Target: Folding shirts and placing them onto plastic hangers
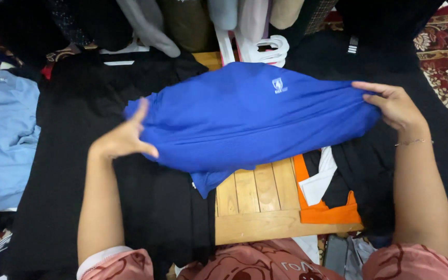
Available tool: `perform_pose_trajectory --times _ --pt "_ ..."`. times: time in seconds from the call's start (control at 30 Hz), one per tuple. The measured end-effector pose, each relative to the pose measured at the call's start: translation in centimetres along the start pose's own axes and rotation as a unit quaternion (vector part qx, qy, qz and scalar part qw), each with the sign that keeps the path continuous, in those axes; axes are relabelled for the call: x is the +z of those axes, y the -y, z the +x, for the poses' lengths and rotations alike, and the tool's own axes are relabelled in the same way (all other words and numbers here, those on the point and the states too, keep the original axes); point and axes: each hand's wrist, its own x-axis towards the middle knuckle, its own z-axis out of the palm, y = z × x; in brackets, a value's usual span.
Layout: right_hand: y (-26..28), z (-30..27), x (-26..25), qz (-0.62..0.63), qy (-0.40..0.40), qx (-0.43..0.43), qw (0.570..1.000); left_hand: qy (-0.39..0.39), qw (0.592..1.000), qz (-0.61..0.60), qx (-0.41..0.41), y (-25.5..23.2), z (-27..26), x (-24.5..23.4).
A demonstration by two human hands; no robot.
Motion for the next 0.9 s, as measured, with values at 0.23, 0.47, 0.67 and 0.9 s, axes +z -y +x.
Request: perform_pose_trajectory --times 0.23,0.47,0.67,0.9 --pt "-5.7 4.0 -1.4 -0.248 0.026 -0.112 0.962 0.062 0.967 0.225 -0.102 3.2 2.3 3.5" --pt "-3.8 4.8 1.1 -0.402 -0.251 -0.313 0.823 -0.246 0.966 -0.077 0.022 -2.2 3.4 2.2" --pt "1.9 2.4 0.8 -0.218 -0.324 -0.452 0.802 -0.452 0.817 -0.263 0.244 -5.4 2.0 -0.5" --pt "-2.7 -5.3 -2.0 0.081 -0.072 -0.181 0.977 -0.469 0.814 0.083 0.332 -1.4 -7.3 -2.1"
